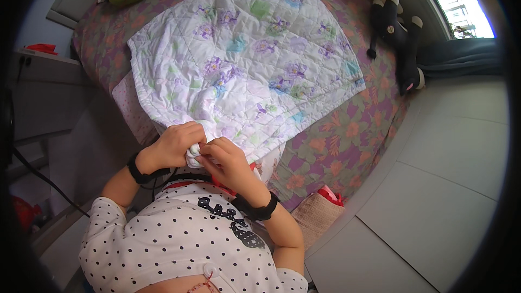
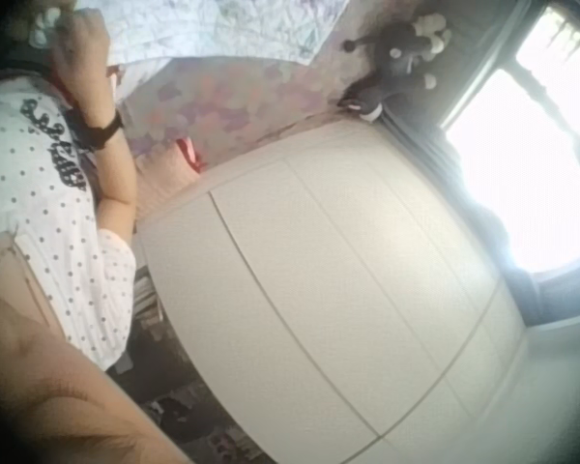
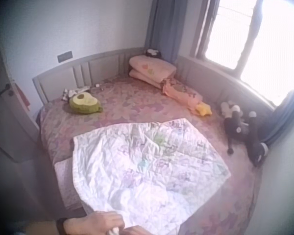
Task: The person folds a floral blanket on a bed, smooths the fabric, and stacks it next to another folded blanket.
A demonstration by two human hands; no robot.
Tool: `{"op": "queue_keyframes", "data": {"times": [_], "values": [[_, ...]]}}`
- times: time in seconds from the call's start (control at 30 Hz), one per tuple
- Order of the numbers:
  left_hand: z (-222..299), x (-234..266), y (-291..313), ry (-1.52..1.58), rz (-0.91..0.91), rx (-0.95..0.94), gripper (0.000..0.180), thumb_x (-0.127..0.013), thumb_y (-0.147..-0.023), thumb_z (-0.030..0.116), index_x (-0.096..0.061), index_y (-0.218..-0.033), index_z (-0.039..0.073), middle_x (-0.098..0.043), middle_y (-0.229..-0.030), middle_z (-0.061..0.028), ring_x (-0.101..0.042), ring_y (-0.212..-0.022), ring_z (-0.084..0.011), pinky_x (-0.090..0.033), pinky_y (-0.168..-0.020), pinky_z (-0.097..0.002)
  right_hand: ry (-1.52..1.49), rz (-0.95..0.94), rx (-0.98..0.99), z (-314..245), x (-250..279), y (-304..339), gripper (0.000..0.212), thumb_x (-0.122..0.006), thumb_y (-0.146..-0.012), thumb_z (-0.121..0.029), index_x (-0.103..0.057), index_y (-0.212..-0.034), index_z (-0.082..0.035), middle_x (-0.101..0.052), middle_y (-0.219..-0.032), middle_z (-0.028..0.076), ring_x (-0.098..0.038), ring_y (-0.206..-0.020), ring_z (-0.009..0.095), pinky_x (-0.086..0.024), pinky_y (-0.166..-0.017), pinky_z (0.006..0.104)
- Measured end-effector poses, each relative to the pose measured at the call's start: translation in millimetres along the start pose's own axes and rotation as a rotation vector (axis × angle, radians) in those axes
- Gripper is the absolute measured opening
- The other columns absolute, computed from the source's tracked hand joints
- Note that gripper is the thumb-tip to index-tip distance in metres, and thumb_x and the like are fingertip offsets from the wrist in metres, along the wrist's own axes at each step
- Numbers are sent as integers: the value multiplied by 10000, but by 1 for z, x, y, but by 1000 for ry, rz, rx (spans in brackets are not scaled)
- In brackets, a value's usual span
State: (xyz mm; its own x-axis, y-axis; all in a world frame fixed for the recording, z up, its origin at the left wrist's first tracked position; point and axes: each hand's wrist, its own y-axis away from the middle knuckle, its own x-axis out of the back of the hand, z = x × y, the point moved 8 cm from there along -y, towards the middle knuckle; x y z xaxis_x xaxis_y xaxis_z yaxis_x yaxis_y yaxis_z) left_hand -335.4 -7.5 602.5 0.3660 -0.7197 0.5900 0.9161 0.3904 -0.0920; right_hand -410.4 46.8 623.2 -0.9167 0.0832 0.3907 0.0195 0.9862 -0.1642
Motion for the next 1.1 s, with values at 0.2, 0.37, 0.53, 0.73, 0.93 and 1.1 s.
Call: {"op": "queue_keyframes", "data": {"times": [0.2,0.37,0.53,0.73,0.93,1.1], "values": [[-4,10,13,51,-20,6,202,-627,-596,140,-484,-716,64,-477,-675,-81,-502,-673,-270,-400,-552,-354,-57,-137,-88,14,-14,15,285,-679,-667,-99,-554,-918,-52,-533,-869,99,-515,-799,229,-421,-673,296],[-2,29,26,235,-111,8,196,-566,-527,-1,-514,-711,45,-497,-672,-99,-504,-647,-301,-391,-554,-340,429,-111,-193,83,4,53,642,-715,-526,-81,-466,-1117,-94,-463,-1125,136,-418,-1065,321,-325,-894,399],[27,17,51,245,-255,-80,149,-603,-521,26,-535,-653,33,-512,-661,-70,-509,-623,-256,-388,-540,-304,623,91,-181,149,32,80,669,-644,-499,-16,-455,-1135,-103,-403,-1230,136,-396,-1087,328,-318,-888,403],[47,23,103,156,-147,-214,99,-621,-555,78,-552,-609,33,-518,-621,-75,-503,-553,-252,-375,-497,-323,663,104,-125,191,75,82,680,-605,-573,-21,-387,-1211,-110,-356,-1288,117,-408,-1080,330,-365,-878,374],[76,93,152,548,336,-669,378,-585,-762,242,-478,-429,101,-483,-457,-16,-428,-428,-143,-314,-420,-252,804,-62,-191,216,115,89,801,-566,-551,45,-321,-1267,-216,-384,-1270,69,-465,-983,325,-445,-767,385],[89,105,158,527,443,-720,136,-552,-737,134,-497,-620,93,-495,-631,-21,-461,-593,-154,-364,-569,-259,761,12,-422,270,121,112,843,-573,-589,31,-225,-1311,-231,-379,-1236,130,-463,-990,361,-438,-773,407]]}}
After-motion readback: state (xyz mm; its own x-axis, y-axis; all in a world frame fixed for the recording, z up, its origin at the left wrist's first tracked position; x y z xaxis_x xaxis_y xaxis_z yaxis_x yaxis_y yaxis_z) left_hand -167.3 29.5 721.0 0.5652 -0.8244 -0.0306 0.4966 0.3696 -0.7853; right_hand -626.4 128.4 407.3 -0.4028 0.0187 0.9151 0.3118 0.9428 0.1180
